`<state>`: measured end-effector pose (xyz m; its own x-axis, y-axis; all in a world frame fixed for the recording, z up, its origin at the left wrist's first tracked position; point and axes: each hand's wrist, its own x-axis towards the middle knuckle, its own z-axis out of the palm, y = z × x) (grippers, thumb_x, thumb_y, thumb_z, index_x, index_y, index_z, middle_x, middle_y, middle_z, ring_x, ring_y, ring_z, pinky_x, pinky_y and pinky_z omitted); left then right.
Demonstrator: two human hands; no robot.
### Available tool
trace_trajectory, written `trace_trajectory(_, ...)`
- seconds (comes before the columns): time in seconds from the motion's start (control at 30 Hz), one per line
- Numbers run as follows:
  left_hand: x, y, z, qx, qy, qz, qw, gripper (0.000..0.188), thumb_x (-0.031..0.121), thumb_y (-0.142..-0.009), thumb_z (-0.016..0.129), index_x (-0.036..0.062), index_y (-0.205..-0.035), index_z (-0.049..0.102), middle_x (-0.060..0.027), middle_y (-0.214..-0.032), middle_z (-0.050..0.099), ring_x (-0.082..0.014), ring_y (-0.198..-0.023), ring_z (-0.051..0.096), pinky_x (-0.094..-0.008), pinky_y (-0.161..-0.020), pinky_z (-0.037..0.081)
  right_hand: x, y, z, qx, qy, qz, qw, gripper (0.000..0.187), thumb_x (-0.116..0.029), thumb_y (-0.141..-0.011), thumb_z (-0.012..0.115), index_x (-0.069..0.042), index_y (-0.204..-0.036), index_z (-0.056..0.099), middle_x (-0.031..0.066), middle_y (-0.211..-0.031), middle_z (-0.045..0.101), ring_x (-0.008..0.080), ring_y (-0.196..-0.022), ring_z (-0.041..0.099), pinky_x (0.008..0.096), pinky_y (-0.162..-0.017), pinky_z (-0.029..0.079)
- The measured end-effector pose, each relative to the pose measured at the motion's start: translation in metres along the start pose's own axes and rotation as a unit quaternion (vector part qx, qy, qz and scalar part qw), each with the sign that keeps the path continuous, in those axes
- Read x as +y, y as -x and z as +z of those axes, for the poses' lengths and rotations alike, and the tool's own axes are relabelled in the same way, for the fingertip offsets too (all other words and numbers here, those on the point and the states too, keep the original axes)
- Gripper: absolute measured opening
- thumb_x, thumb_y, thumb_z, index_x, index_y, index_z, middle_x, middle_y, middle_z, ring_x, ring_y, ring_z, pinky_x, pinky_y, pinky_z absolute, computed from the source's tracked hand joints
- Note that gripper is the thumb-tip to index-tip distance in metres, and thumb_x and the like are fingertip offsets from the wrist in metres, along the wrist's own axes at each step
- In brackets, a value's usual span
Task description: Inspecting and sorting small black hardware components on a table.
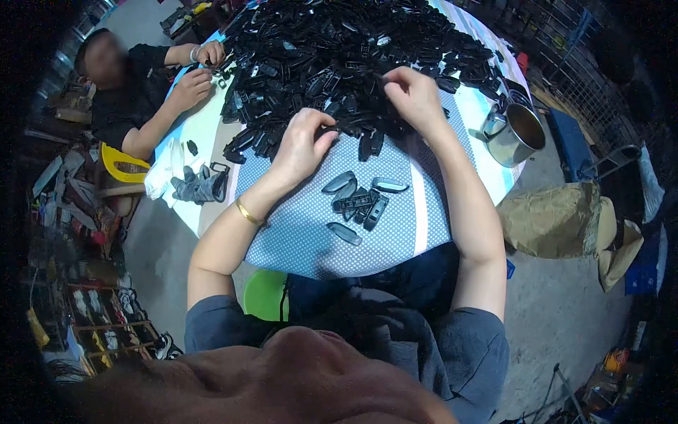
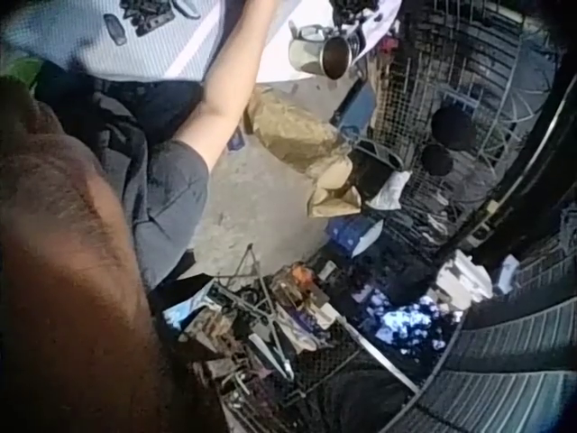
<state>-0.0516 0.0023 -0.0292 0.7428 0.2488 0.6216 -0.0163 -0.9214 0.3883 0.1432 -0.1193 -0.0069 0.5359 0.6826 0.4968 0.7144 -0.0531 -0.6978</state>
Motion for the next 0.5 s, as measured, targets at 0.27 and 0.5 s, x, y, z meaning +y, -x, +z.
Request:
trace_trajectory(0.27, -0.006, -0.002, -0.004, -0.021, 0.374, -0.281, 0.884, 0.035, 0.003, -0.083, 0.051, -0.0023, -0.117, 0.046, -0.0044, -0.088, 0.059, -0.0088, -0.073, 0.057, -0.0227, -0.063, 0.048, -0.052, 0.032, 0.034, -0.235, -0.272, 0.168, 0.918, 0.016, -0.011, -0.08, 0.052, 0.001, -0.089, 0.059, 0.0019, -0.072, 0.059, 0.0072, -0.061, 0.053, 0.0209, -0.057, 0.044)
trace_trajectory(0.5, 0.001, -0.007, -0.031, -0.125, 0.619, -0.388, 0.672, 0.029, 0.005, -0.086, 0.052, -0.002, -0.113, 0.048, -0.0088, -0.092, 0.061, -0.0139, -0.07, 0.062, -0.0214, -0.064, 0.053, -0.043, 0.033, 0.038, -0.242, -0.286, 0.124, 0.919, 0.016, -0.012, -0.082, 0.055, 0.001, -0.091, 0.06, 0.0006, -0.073, 0.059, 0.0063, -0.062, 0.053, 0.0198, -0.058, 0.044)
